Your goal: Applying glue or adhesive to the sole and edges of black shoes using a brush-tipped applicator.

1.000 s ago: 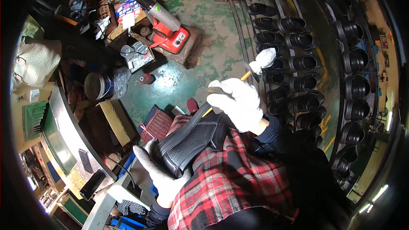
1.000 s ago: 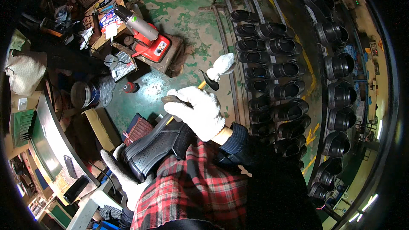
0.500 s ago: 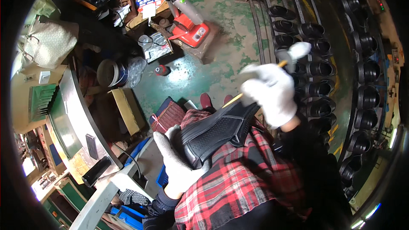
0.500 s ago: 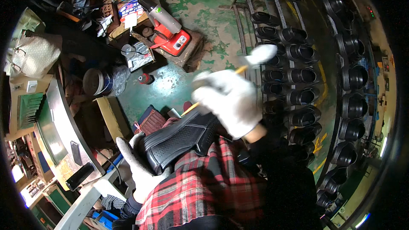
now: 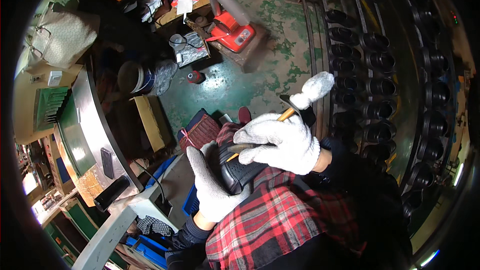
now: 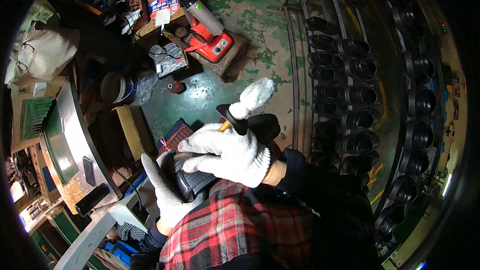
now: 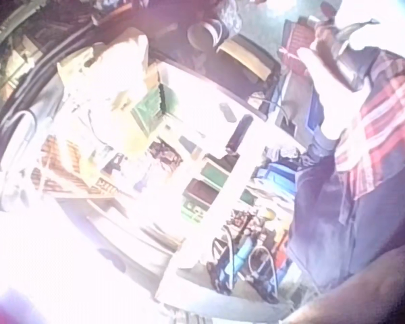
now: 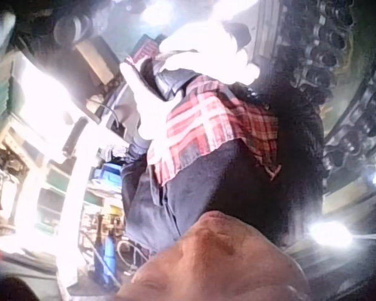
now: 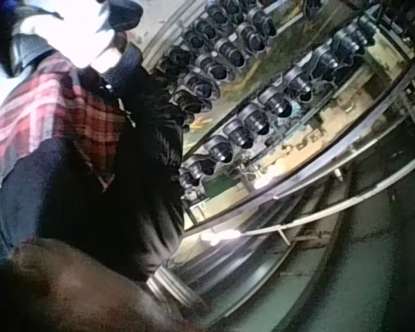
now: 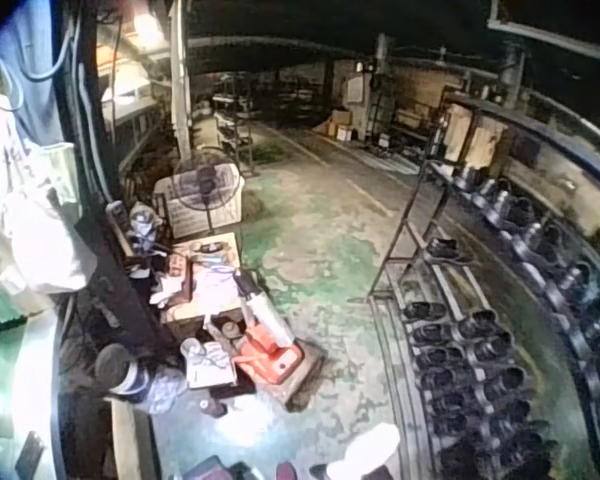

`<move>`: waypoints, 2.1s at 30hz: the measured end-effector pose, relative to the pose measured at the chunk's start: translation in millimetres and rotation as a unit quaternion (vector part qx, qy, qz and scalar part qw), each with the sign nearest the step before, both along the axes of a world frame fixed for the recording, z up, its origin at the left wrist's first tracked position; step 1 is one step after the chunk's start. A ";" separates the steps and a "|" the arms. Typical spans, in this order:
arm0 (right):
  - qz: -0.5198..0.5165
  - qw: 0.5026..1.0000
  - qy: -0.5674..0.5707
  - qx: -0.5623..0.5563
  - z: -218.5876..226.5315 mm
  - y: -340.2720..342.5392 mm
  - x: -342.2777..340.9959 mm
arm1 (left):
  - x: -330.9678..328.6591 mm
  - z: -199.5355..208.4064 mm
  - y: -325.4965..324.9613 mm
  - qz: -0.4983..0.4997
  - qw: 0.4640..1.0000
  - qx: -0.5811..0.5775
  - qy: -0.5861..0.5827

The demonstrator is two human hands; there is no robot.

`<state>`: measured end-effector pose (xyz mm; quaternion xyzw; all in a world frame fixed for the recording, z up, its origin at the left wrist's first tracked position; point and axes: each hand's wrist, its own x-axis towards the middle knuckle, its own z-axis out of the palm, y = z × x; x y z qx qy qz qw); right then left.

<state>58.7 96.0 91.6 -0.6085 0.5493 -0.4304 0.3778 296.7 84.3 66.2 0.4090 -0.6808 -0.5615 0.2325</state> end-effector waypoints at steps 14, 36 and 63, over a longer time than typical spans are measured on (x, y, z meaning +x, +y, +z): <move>-0.231 0.970 -0.021 0.066 7.6 18.9 -45.4 | -7.0 14.0 -33.9 -0.034 0.992 0.020 -0.119; -0.178 0.961 -0.125 0.170 -1.8 14.8 -36.9 | -63.1 22.6 -98.8 0.071 0.730 0.664 0.144; -0.393 0.855 0.013 0.338 -108.3 148.4 -232.1 | -664.5 -98.4 -153.8 -0.313 0.877 0.366 -0.004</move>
